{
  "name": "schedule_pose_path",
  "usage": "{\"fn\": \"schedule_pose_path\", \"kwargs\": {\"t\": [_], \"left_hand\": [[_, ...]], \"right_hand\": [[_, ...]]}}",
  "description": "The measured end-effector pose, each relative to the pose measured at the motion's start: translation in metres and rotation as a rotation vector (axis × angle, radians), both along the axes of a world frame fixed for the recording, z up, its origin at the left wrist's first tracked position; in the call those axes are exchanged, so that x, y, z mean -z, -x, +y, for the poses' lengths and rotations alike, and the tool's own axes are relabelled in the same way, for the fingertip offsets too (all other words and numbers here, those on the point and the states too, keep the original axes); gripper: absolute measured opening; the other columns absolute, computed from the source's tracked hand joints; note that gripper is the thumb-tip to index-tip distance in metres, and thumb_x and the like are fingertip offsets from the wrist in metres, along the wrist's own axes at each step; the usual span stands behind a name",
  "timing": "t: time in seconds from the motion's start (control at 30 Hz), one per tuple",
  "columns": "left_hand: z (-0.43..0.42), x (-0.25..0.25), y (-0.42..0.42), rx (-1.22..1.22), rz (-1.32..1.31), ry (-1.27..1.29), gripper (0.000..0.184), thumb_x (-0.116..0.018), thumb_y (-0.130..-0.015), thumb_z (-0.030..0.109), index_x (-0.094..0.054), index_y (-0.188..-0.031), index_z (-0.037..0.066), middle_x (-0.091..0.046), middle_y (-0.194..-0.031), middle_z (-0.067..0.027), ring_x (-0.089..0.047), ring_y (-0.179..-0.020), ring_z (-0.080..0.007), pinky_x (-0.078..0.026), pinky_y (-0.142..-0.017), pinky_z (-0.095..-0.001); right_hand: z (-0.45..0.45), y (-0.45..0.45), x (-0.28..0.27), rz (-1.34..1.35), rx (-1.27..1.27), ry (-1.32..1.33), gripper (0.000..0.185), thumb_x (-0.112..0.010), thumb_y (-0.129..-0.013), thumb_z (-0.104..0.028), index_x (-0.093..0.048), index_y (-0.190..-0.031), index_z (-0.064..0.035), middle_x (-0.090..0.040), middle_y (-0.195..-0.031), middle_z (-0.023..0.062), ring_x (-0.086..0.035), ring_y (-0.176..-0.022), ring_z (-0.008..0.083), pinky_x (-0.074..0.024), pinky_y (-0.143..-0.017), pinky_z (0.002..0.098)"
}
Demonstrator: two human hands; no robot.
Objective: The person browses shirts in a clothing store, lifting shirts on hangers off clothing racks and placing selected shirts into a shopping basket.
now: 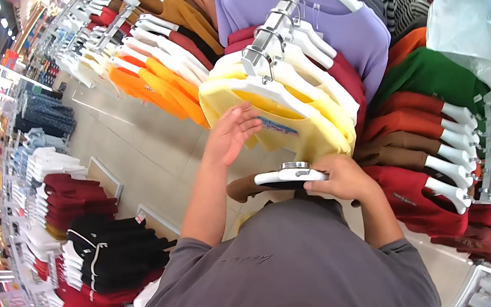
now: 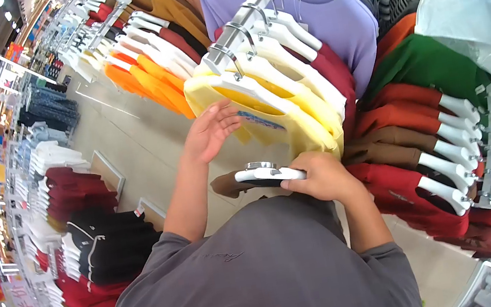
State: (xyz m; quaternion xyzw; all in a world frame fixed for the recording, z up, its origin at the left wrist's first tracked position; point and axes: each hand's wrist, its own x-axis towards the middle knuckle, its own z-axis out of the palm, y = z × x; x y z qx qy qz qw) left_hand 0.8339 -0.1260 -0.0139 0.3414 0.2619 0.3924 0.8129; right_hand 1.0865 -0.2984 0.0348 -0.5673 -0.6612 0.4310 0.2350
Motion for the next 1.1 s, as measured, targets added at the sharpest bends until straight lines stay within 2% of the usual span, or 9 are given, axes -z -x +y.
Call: {"fn": "schedule_pose_path", "kwargs": {"t": [0.07, 0.1, 0.33, 0.4, 0.47, 0.53, 0.77, 0.9, 1.1], "left_hand": [[0.006, -0.006, -0.021, 0.113, 0.02, -0.01, 0.034, -0.055, -0.098, 0.024, -0.055, -0.123, 0.002, -0.066, -0.111, -0.0137, -0.065, -0.099, -0.0249, -0.051, -0.094, -0.0403], [0.009, -0.008, -0.029, 0.178, -0.012, -0.03, 0.035, -0.056, -0.097, 0.024, -0.055, -0.124, 0.002, -0.066, -0.111, -0.0137, -0.065, -0.1, -0.025, -0.051, -0.093, -0.0404], [0.041, 0.008, -0.051, 0.423, -0.106, -0.034, 0.037, -0.06, -0.094, 0.02, -0.055, -0.126, 0.003, -0.068, -0.11, -0.0118, -0.066, -0.097, -0.0238, -0.053, -0.09, -0.0414], [0.048, 0.006, -0.05, 0.487, -0.119, -0.037, 0.04, -0.061, -0.094, 0.019, -0.053, -0.129, 0.003, -0.067, -0.111, -0.0114, -0.066, -0.097, -0.0235, -0.053, -0.091, -0.0412], [0.05, -0.003, -0.05, 0.525, -0.147, -0.043, 0.043, -0.061, -0.094, 0.019, -0.052, -0.132, 0.003, -0.067, -0.112, -0.0111, -0.066, -0.098, -0.0232, -0.052, -0.091, -0.0411], [0.044, -0.016, -0.046, 0.5, -0.163, -0.052, 0.049, -0.061, -0.094, 0.018, -0.047, -0.138, 0.003, -0.066, -0.115, -0.0116, -0.066, -0.099, -0.0244, -0.052, -0.092, -0.0415], [0.041, -0.019, -0.008, 0.474, -0.186, -0.078, 0.048, -0.059, -0.096, 0.019, -0.045, -0.14, 0.004, -0.065, -0.117, -0.0129, -0.065, -0.104, -0.0278, -0.051, -0.094, -0.0428], [0.047, -0.01, 0.041, 0.326, -0.191, -0.087, 0.048, -0.058, -0.096, 0.021, -0.046, -0.139, 0.004, -0.064, -0.119, -0.0144, -0.063, -0.107, -0.0297, -0.05, -0.095, -0.0443], [0.054, 0.001, 0.139, 0.031, -0.273, -0.113, 0.047, -0.06, -0.094, 0.027, -0.05, -0.135, 0.005, -0.063, -0.123, -0.0154, -0.061, -0.113, -0.0317, -0.047, -0.099, -0.0482]], "right_hand": [[0.001, -0.003, -0.001, -0.003, 0.027, 0.095, 0.035, -0.075, -0.078, -0.032, -0.071, -0.094, -0.0016, -0.068, -0.092, 0.0164, -0.064, -0.086, 0.0321, -0.0494, -0.077, 0.0395], [0.0, -0.001, 0.006, 0.026, 0.086, -0.022, 0.03, -0.078, -0.074, -0.027, -0.068, -0.084, -0.0002, -0.065, -0.081, 0.0141, -0.062, -0.076, 0.0287, -0.0477, -0.068, 0.038], [-0.02, 0.014, -0.002, -0.048, 0.286, -0.281, 0.027, -0.077, -0.075, -0.023, -0.068, -0.083, -0.0001, -0.063, -0.077, 0.0141, -0.059, -0.073, 0.0296, -0.0472, -0.067, 0.0381], [-0.026, 0.023, -0.019, -0.088, 0.367, -0.048, 0.029, -0.074, -0.078, -0.029, -0.072, -0.092, -0.0039, -0.067, -0.086, 0.0127, -0.062, -0.085, 0.031, -0.0483, -0.077, 0.0408], [-0.034, 0.034, -0.02, -0.092, 0.42, -0.034, 0.027, -0.074, -0.077, -0.028, -0.072, -0.091, -0.0048, -0.066, -0.085, 0.0121, -0.062, -0.084, 0.0305, -0.0481, -0.075, 0.0408], [-0.041, 0.045, -0.021, -0.035, 0.536, -0.092, 0.025, -0.075, -0.076, -0.025, -0.072, -0.09, -0.0047, -0.065, -0.082, 0.0121, -0.062, -0.081, 0.0302, -0.0477, -0.073, 0.0404], [-0.056, 0.069, -0.038, -0.112, 0.614, -0.131, 0.025, -0.077, -0.074, -0.021, -0.071, -0.091, -0.0033, -0.062, -0.078, 0.0121, -0.06, -0.075, 0.0296, -0.0469, -0.07, 0.038], [-0.06, 0.066, -0.026, -0.077, 0.637, -0.217, 0.026, -0.077, -0.073, -0.02, -0.066, -0.084, 0.001, -0.056, -0.075, 0.0123, -0.055, -0.068, 0.0278, -0.0438, -0.065, 0.0367], [-0.04, 0.054, -0.049, -0.039, 0.593, -0.196, 0.026, -0.077, -0.073, -0.018, -0.063, -0.08, 0.0028, -0.052, -0.071, 0.0121, -0.05, -0.063, 0.0255, -0.0414, -0.061, 0.0358]]}}
